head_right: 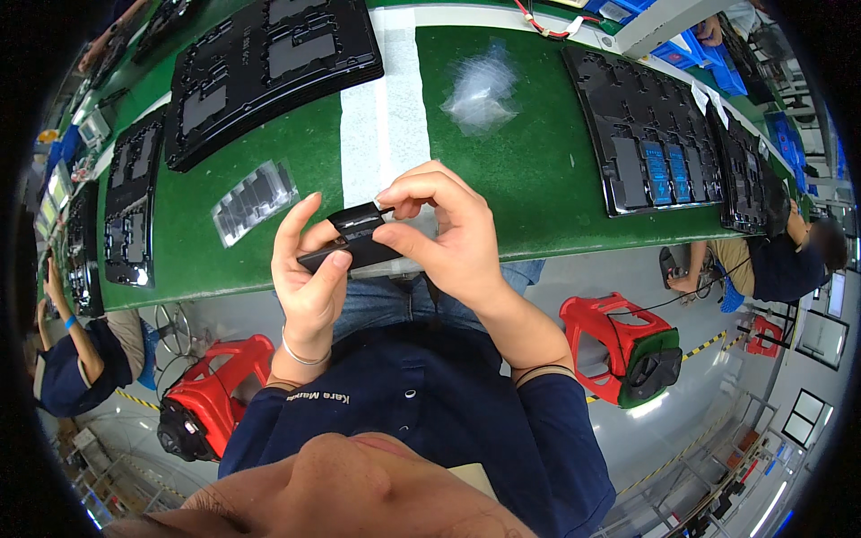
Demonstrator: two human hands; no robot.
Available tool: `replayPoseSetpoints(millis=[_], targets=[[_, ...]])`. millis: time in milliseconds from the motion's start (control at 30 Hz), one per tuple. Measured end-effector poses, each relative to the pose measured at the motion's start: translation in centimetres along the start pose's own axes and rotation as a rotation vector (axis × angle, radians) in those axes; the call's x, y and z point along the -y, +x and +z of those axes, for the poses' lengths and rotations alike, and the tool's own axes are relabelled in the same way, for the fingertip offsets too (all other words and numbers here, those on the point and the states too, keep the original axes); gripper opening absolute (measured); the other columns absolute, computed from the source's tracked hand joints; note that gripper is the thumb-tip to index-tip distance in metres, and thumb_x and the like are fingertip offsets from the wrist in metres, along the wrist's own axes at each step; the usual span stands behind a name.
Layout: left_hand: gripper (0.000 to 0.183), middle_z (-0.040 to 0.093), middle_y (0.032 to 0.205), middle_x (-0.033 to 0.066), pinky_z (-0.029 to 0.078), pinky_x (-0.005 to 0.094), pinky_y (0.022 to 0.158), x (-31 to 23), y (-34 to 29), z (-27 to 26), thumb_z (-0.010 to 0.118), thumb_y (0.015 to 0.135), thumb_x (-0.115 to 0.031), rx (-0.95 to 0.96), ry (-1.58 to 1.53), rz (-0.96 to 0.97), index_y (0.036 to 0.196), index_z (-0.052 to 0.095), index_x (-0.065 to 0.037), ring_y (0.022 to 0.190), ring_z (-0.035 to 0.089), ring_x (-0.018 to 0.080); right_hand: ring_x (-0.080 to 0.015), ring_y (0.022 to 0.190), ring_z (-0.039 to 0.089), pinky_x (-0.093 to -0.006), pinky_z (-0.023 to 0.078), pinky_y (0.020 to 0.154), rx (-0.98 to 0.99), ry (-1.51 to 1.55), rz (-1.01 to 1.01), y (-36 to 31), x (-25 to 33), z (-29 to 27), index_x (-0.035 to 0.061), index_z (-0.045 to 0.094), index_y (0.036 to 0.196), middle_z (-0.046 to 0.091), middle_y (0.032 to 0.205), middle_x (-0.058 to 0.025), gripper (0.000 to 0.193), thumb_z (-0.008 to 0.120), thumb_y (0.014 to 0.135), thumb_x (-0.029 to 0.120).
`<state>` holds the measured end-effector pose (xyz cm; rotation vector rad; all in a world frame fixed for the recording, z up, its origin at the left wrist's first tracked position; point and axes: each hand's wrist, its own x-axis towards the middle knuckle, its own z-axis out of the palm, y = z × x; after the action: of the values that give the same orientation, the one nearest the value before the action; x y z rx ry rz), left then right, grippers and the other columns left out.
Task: The recorder peels adhesive strips and applies them precisely to electronic components on an assembly line.
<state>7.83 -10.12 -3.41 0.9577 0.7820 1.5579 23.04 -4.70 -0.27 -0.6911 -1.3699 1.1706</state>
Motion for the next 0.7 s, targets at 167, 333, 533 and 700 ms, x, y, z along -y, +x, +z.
replayPoseSetpoints(millis=[167,333,533,700], targets=[[0.048,0.062,0.104,0.0194,0.045,0.0299,0.086,0.3,-0.1,0.5,0.056,0.08,0.005,0.047,0.078,0.12,0.124,0.038,0.002,0.098,0.059,0.0208,-0.013,0.068,0.051,-0.0244,0.04,0.063,0.046,-0.068,0.006,-0.2,0.2,-0.6,0.0008,0.062,0.083,0.058,0.079,-0.0067,0.016,0.071,0.069,-0.001],[0.044,0.057,0.109,0.0257,0.046,0.0353,0.088,0.9,-0.2,1.2,0.051,0.081,0.01,0.115,0.403,0.421,0.122,0.038,0.001,0.106,0.056,0.033,-0.017,0.063,0.051,-0.0278,0.039,0.061,-0.073,-0.409,-0.324,-1.0,-0.4,0.1,0.0009,0.063,0.084,0.057,0.077,-0.0069,0.021,0.073,0.066,0.002],[0.051,0.049,0.12,0.0293,0.046,0.0346,0.089,1.5,0.0,2.0,0.047,0.08,0.015,0.042,0.513,0.539,0.126,0.031,0.001,0.111,0.051,0.0356,-0.0204,0.067,0.049,-0.0327,0.036,0.063,-0.082,-0.974,-0.542,-1.8,-0.8,2.2,-0.0008,0.06,0.106,0.054,0.085,-0.0079,0.056,0.06,0.076,0.047],[0.051,0.053,0.113,0.0204,0.043,0.0325,0.089,-0.1,0.4,0.9,0.053,0.083,0.002,-0.036,0.237,0.129,0.128,0.029,0.0,0.104,0.054,0.0244,-0.0221,0.07,0.049,-0.0302,0.038,0.062,0.146,-0.627,-0.367,-0.4,-0.6,-0.6,0.0015,0.057,0.11,0.053,0.086,-0.0082,0.06,0.057,0.077,0.051]])
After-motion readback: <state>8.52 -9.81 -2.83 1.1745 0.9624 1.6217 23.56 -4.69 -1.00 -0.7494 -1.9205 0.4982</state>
